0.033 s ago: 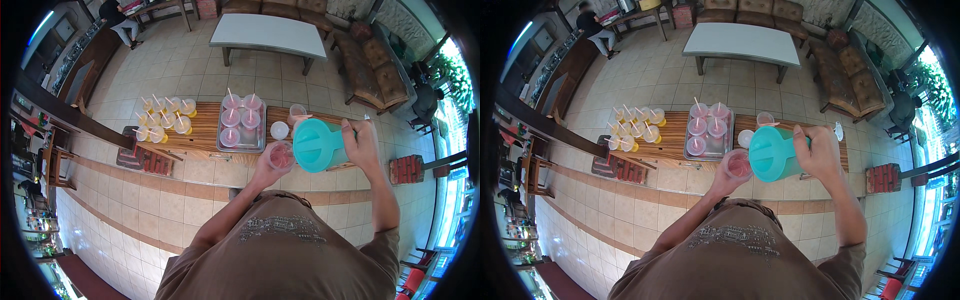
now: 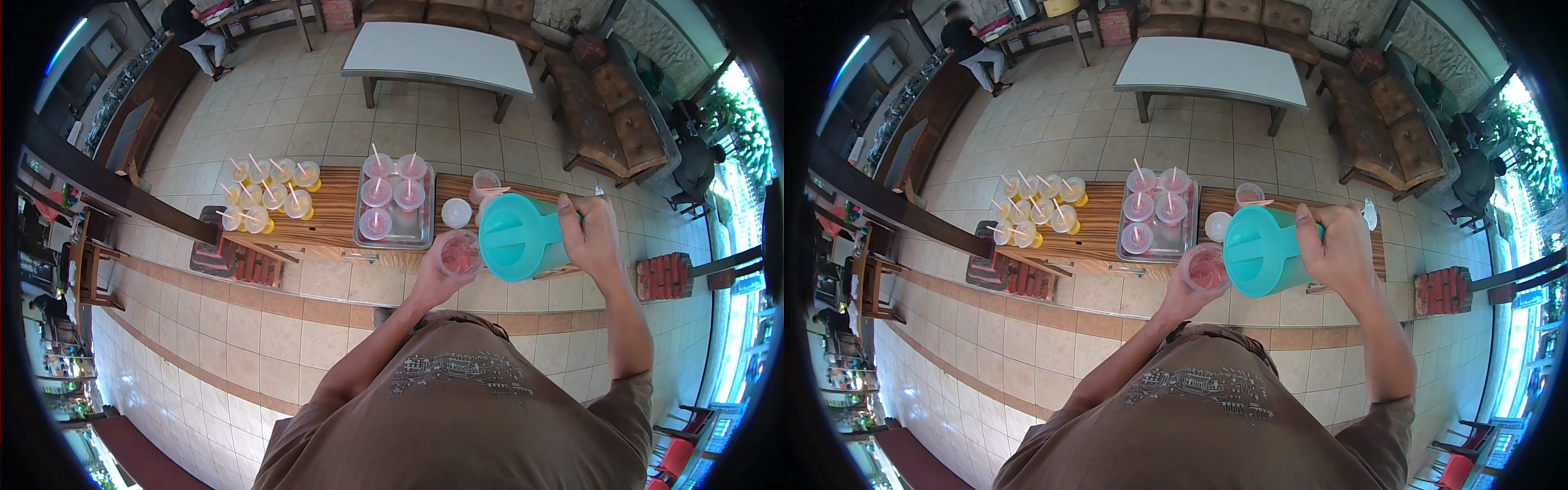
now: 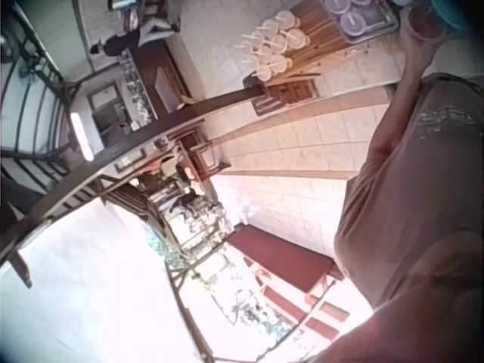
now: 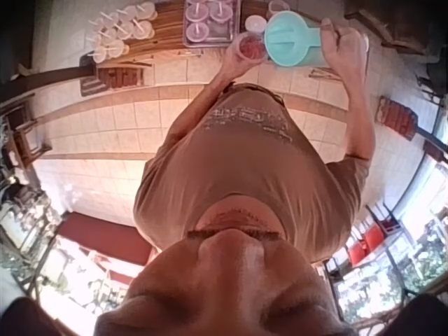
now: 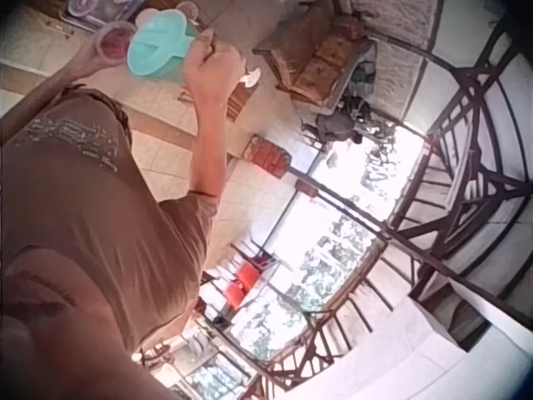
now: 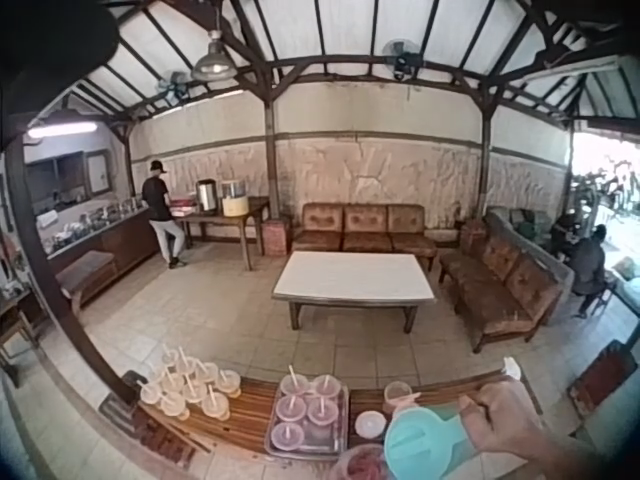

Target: Preparing several cups of drinks by pouring liquid from a pitcher and adding straws.

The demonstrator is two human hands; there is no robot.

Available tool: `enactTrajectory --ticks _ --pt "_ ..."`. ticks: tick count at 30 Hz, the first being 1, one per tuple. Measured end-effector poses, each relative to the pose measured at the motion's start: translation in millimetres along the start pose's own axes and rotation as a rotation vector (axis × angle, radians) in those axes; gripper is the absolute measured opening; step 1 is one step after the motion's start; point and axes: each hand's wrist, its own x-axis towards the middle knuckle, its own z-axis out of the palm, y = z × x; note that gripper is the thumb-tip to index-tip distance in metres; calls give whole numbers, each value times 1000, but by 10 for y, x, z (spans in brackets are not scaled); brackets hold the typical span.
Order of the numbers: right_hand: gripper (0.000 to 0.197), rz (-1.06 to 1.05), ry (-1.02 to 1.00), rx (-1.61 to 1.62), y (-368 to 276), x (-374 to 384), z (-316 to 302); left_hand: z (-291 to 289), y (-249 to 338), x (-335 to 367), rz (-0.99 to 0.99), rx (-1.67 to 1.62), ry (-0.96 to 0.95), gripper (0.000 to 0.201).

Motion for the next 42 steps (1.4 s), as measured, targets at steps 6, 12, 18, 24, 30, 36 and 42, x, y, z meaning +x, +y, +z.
enactTrajectory --ticks 6,12,18,24,30,36,42 --pt "44 -17 13 -32 16 2 3 3 12 18 25 -24 -13 67" --pt "44 8 -28 -13 13 20 -5 -1 41 34 3 -50 -10 66" --pt "43 28 -15 -11 4 16 8 -11 40 37 27 -15 -8 65" --pt "42 32 -28 -2 8 8 15 -2 77 33 6 -24 11 63" --pt "43 34 -17 -3 28 -7 31 -11 90 36 30 0 8 64" --pt "45 13 4 -18 67 -21 38 3 63 29 42 8 18 65" --pt "45 61 -22 10 71 -22 22 17 50 40 32 -22 -4 66"
